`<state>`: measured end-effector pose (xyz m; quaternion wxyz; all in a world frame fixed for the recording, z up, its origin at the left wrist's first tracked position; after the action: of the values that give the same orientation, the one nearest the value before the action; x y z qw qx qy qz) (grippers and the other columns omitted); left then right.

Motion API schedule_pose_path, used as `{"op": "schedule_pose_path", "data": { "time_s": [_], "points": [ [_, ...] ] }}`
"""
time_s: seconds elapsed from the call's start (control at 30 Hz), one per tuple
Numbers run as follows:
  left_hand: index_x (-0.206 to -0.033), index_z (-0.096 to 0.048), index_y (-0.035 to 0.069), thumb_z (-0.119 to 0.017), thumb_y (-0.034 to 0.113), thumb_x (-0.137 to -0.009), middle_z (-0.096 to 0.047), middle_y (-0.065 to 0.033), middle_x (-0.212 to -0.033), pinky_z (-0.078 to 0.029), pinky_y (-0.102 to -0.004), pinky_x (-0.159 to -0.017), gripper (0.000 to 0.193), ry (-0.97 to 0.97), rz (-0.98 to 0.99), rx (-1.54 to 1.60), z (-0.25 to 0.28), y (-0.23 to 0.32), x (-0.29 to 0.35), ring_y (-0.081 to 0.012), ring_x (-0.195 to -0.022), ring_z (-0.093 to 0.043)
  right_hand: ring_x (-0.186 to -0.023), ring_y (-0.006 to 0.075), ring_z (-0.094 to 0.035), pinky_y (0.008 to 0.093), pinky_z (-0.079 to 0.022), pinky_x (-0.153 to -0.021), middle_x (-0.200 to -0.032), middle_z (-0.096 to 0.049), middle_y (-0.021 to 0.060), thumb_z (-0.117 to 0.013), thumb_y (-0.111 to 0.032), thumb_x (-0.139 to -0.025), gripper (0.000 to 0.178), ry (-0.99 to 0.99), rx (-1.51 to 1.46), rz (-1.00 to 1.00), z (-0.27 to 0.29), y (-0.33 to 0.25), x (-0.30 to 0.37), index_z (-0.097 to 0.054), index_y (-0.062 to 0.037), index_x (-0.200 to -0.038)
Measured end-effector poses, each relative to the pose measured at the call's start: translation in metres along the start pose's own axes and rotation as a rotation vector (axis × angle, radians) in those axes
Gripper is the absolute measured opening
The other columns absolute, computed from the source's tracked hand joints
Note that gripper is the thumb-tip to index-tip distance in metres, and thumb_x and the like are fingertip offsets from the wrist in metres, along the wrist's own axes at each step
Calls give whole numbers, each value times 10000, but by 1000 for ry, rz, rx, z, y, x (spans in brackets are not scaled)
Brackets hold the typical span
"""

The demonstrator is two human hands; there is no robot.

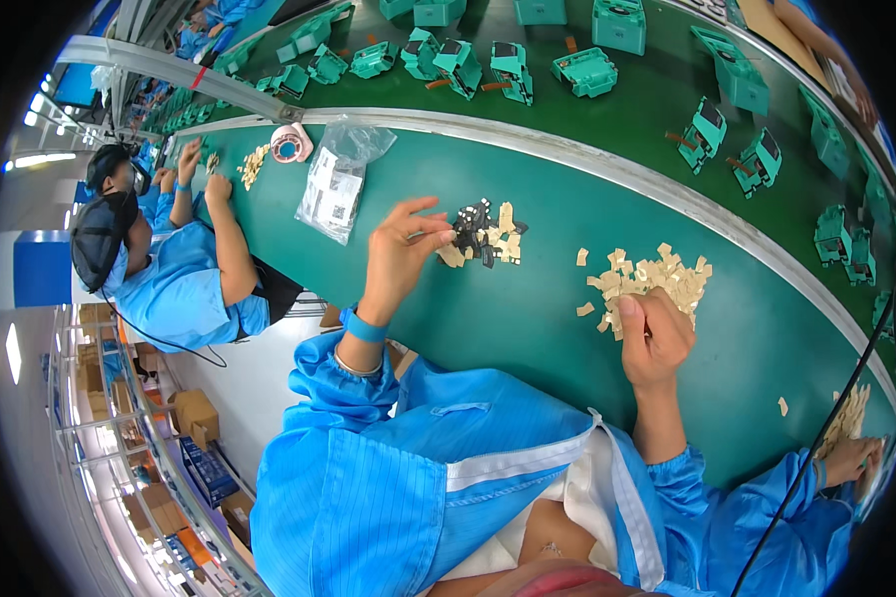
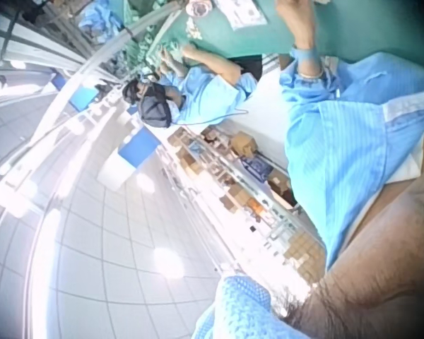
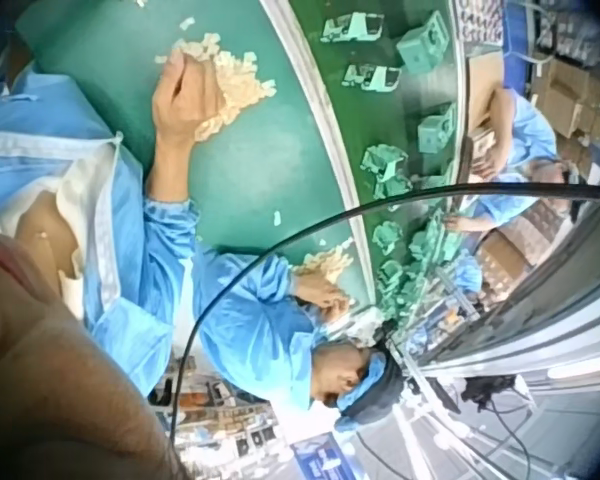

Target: Assemble small mechanical or electronic components into green plastic housings on an assembly line.

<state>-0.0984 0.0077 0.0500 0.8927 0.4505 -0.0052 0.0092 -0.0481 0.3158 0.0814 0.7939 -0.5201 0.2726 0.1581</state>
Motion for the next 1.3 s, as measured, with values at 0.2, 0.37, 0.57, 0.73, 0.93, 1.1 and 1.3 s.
{"op": "schedule_pose_path", "data": {
  "time_s": [0.2, 0.37, 0.57, 0.73, 0.93, 1.1, 1.3],
  "points": [
    [-1419, 17, -63, -753, 384, -702, -116, -310, -1455, -121, -471, -1109, 1143, 13, -241, -529, -28, -13, 17, -414, -1379, -83, -405, 116, -382, 263, -260, -382, -501, -432, 29, -675, -39, -783, 129, 13, 22, -44, 3, 4, 2, -615, 11, -680],
    [-1402, -132, -85, -679, 543, -716, -196, -315, -1429, -162, -499, -1094, 1079, 34, -328, -597, -70, 9, -11, -431, -1358, -157, -408, 113, -376, 260, -263, -386, -503, -429, 26, -672, -46, -792, 144, 6, 26, -38, 3, 2, 1, -611, 9, -673],
    [-1388, -289, 3, -657, 264, -814, -390, -183, -1374, -321, -378, -1039, 730, -30, -262, 101, -72, 17, -41, -308, -1226, -432, -414, 116, -385, 264, -272, -392, -499, -423, 28, -669, -45, -792, 152, 57, 59, -45, 7, 13, 0, -611, 7, -661],
    [-905, -652, 66, -732, 117, -707, -573, -71, -995, -450, -332, -761, 220, 206, -501, -198, -43, 29, -37, -224, -930, -528, -408, 116, -380, 265, -266, -388, -501, -427, 28, -669, -42, -791, 155, 77, 105, -45, 12, 17, 1, -608, 7, -658],
    [-911, -661, 99, -736, 120, -701, -539, -41, -866, -437, -339, -697, 224, 1, -547, -414, -62, 48, -38, -231, -829, -483, -405, 113, -377, 261, -258, -383, -497, -429, 27, -667, -29, -788, 152, 74, 126, -46, 10, 23, 0, -603, 8, -655],
    [-917, -651, 78, -713, 74, -710, -528, -44, -774, -425, -336, -670, 216, -126, -515, -317, -67, 39, -43, -227, -761, -483, -406, 112, -379, 259, -260, -384, -494, -426, 27, -666, -21, -785, 147, 85, 120, -56, 10, 21, -1, -602, 8, -656],
    [-846, -597, 35, -689, 36, -718, -516, -61, -745, -416, -339, -657, 158, -158, -518, -290, -69, 41, -45, -233, -723, -474, -403, 120, -389, 262, -269, -385, -496, -434, 34, -668, -33, -784, 140, 70, 117, -50, 9, 21, -2, -611, 4, -661]
  ]
}}
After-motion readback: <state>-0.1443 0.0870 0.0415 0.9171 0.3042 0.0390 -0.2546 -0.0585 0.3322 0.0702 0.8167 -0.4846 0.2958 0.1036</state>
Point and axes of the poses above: each hand's wrist, its own x-axis away from the middle knuckle, its own z-axis out of the back of the hand, y = z × x, the point moved 6 cm from there along -x, towards the middle knuckle
